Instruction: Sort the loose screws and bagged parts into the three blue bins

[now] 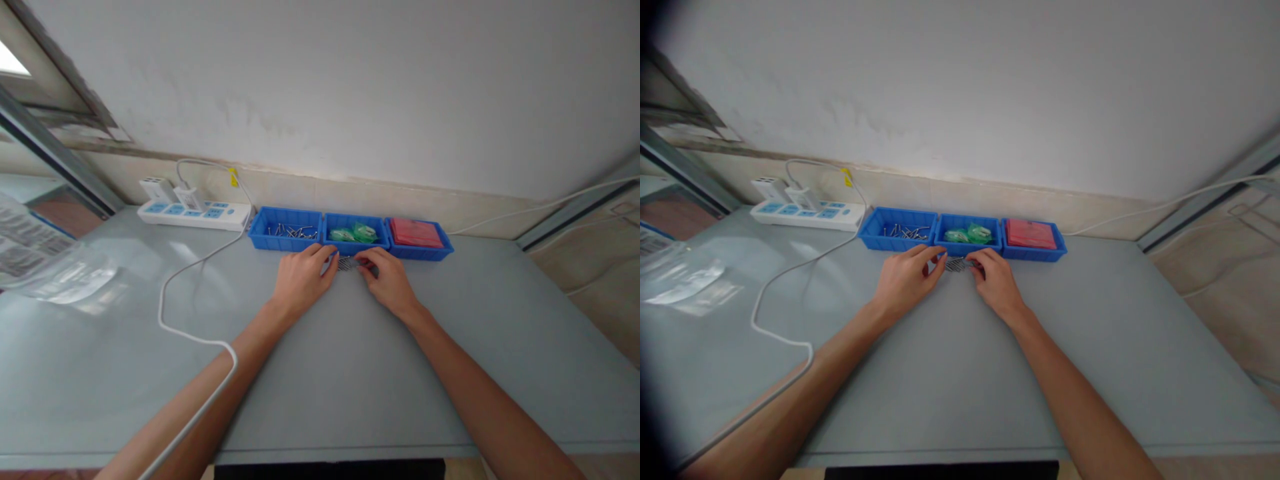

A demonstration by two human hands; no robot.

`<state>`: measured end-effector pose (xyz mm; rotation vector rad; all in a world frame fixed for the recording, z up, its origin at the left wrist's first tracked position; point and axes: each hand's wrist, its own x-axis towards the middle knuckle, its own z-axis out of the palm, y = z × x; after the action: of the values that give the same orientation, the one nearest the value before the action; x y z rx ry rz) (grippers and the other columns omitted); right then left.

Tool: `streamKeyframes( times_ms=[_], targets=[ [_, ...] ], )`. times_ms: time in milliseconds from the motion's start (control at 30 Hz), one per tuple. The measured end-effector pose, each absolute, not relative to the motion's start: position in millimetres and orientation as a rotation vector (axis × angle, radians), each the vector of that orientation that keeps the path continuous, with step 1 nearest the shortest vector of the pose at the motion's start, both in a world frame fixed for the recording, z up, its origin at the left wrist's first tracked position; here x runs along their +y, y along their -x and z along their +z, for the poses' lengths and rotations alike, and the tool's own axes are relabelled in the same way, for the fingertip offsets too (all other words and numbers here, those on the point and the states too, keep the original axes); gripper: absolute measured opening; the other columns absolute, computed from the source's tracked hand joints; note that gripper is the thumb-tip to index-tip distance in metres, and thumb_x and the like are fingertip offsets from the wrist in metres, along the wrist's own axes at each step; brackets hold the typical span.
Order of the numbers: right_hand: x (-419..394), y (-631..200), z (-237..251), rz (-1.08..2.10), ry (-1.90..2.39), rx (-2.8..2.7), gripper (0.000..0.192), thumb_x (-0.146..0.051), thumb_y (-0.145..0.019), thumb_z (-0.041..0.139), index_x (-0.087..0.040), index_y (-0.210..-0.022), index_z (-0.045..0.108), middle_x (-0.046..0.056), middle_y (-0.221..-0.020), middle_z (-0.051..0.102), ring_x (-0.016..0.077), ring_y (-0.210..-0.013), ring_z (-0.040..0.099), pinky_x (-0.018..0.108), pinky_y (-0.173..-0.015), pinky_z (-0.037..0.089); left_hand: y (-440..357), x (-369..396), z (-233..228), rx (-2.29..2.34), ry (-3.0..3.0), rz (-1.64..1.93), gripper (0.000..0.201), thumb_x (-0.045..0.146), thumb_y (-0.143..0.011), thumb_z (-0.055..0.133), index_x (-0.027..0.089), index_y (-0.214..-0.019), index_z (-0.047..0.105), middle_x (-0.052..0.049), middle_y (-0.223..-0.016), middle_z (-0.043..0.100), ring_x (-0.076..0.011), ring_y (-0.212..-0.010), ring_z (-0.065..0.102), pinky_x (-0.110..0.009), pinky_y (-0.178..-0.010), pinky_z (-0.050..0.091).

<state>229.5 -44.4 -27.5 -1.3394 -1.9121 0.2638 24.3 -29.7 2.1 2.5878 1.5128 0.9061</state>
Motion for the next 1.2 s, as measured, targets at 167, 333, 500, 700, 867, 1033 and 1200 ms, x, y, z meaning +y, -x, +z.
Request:
streamKeyframes(
  times_ms=[167,333,500,700,867,1033,1200],
  targets=[
    [-46.5,-233.4,-25.9,0.209,1.42,-1.965,0.019,-0.01,-0.086,0.068,-0.019,-0.102,0.071,0.007,-0.096,0.073,0.0221,-0.084,0.069,0.037,-0.083,0.056,-24.7,-30.9,2.6,1.51,-2.574,0.904,0.03,0.035,-0.103,0.049,0.024,-0.116,0.074,-0.003,-0.096,0.077,-0.0132,-0.06,0.061,-0.027,-0.059,0.042],
    [-48.0,-235.6,-25.3,0.14,1.492,-2.044,0.025,-0.005,-0.091,0.057,-0.019,-0.107,0.07,0.008,-0.096,0.072,0.0235,-0.088,0.069,0.038,-0.085,0.056,-25.6,-32.6,2.6,1.511,-2.556,0.901,0.03,0.037,-0.103,0.049,0.025,-0.116,0.074,-0.004,-0.095,0.076,-0.0131,-0.06,0.061,-0.026,-0.059,0.042],
    [-49.0,-232.0,-28.4,0.04,1.509,-2.105,0.031,-0.009,-0.098,0.048,-0.018,-0.121,0.068,0.014,-0.11,0.069,0.0285,-0.105,0.066,0.044,-0.095,0.055,-26.0,-32.9,2.8,1.513,-2.565,0.879,0.032,0.038,-0.103,0.048,0.025,-0.116,0.074,-0.004,-0.094,0.076,-0.0137,-0.061,0.062,-0.027,-0.059,0.042],
    [-50.7,-226.9,-25.9,0.045,1.418,-2.068,0.031,-0.01,-0.097,0.047,-0.018,-0.118,0.067,0.013,-0.108,0.067,0.0283,-0.105,0.064,0.045,-0.098,0.054,-26.1,-32.4,2.3,1.512,-2.578,0.852,0.032,0.038,-0.103,0.047,0.025,-0.113,0.074,-0.004,-0.095,0.076,-0.0141,-0.062,0.063,-0.028,-0.059,0.044],
    [-52.6,-227.5,-14.6,0.307,1.264,-1.825,0.019,-0.018,-0.094,0.058,-0.023,-0.112,0.062,0.006,-0.094,0.069,0.0216,-0.087,0.067,0.038,-0.087,0.056,-25.0,-32.7,0.2,1.39,-2.655,0.838,0.031,0.035,-0.103,0.048,0.024,-0.12,0.072,-0.004,-0.092,0.075,-0.0157,-0.065,0.066,-0.027,-0.06,0.047],
    [-51.3,-231.5,-14.3,0.762,1.12,-1.606,0.028,-0.036,-0.09,0.067,-0.026,-0.109,0.05,0.0,-0.084,0.065,0.0186,-0.08,0.067,0.033,-0.077,0.056,-25.0,-33.9,-1.7,1.146,-2.732,0.835,0.033,0.03,-0.101,0.052,0.021,-0.13,0.065,-0.007,-0.113,0.074,-0.0174,-0.081,0.072,-0.029,-0.071,0.055],
    [-52.2,-233.0,-14.4,0.872,1.041,-1.611,0.034,-0.041,-0.088,0.071,-0.027,-0.107,0.046,-0.001,-0.086,0.064,0.0177,-0.082,0.066,0.033,-0.079,0.055,-25.7,-32.9,-3.5,1.042,-2.802,0.803,0.027,0.029,-0.105,0.049,0.02,-0.117,0.07,-0.007,-0.112,0.074,-0.0201,-0.096,0.072,-0.03,-0.083,0.057]
  ],
)
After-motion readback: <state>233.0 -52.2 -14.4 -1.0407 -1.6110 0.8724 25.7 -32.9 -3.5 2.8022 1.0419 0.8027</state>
